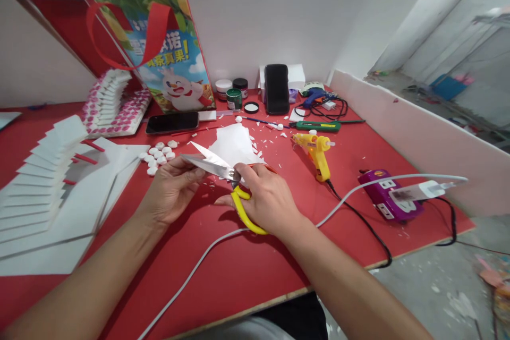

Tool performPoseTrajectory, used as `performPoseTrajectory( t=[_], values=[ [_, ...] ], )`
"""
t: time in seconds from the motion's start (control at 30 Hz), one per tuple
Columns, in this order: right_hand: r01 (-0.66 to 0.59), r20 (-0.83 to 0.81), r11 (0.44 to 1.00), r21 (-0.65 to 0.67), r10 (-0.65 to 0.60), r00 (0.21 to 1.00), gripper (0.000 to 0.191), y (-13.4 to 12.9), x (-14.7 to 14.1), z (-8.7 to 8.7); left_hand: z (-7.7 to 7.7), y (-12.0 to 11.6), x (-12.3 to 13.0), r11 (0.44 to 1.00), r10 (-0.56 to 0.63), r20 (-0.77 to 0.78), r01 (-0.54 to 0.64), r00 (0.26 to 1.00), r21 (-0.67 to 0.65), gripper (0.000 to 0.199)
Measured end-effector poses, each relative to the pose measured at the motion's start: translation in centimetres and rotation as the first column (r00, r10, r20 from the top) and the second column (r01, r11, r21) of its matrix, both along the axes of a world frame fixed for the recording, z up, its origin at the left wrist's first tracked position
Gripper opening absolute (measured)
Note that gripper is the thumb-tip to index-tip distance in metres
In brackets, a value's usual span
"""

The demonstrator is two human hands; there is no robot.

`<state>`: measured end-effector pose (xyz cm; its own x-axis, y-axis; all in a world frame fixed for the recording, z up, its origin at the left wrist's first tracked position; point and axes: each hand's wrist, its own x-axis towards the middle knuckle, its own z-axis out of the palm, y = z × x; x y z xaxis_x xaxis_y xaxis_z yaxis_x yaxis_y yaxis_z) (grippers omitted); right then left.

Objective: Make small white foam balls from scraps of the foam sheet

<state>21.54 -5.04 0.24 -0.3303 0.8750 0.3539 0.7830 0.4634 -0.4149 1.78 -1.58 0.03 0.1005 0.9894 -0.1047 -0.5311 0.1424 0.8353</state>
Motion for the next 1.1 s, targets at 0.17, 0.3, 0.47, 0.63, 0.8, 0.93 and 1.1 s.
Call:
performPoseTrajectory(
  t=[0.17, 0.3, 0.47, 0.63, 0.8, 0.93, 1.1],
  values=[
    [-0.004, 0.026, 1.0, 0.011, 0.004, 1.0, 0.06, -0.1, 0.2, 0.1, 0.1, 0.1, 0.0, 1.0, -0.016, 0.006, 0.016, 1.0, -0.002, 0.022],
    [-0.009, 0.017, 1.0, 0.029, 0.008, 1.0, 0.054, -0.2, 0.3, -0.1, 0.1, 0.1, 0.0, 1.0, -0.008, 0.042, 0.009, 0.999, -0.023, 0.025],
    [0.035, -0.048, 0.999, 0.014, -0.034, 0.998, 0.056, -0.1, 0.0, -0.2, 0.2, 0.1, -0.1, 0.999, -0.022, 0.071, 0.025, 0.997, -0.048, 0.028],
    [0.259, -0.123, 0.966, 0.018, -0.255, 0.959, 0.05, 0.8, 0.6, 0.2, 0.3, 0.0, -0.4, 0.996, -0.085, 0.063, 0.087, 0.994, -0.035, 0.026],
    [0.472, 0.006, 0.881, -0.035, -0.472, 0.882, 0.039, 2.0, 2.3, 0.6, 0.3, 0.0, -0.7, 0.992, -0.122, 0.088, 0.125, 0.989, -0.031, 0.023],
    [0.541, 0.022, 0.837, -0.084, -0.542, 0.84, 0.04, 2.5, 3.2, 0.6, 0.2, 0.0, -0.6, 0.988, -0.136, 0.104, 0.142, 0.985, -0.054, 0.02],
    [0.312, -0.137, 0.947, -0.072, -0.319, 0.938, 0.049, 1.7, 2.7, 1.2, 0.3, 0.0, -0.3, 0.986, -0.107, 0.116, 0.12, 0.988, -0.117, 0.022]
  ],
)
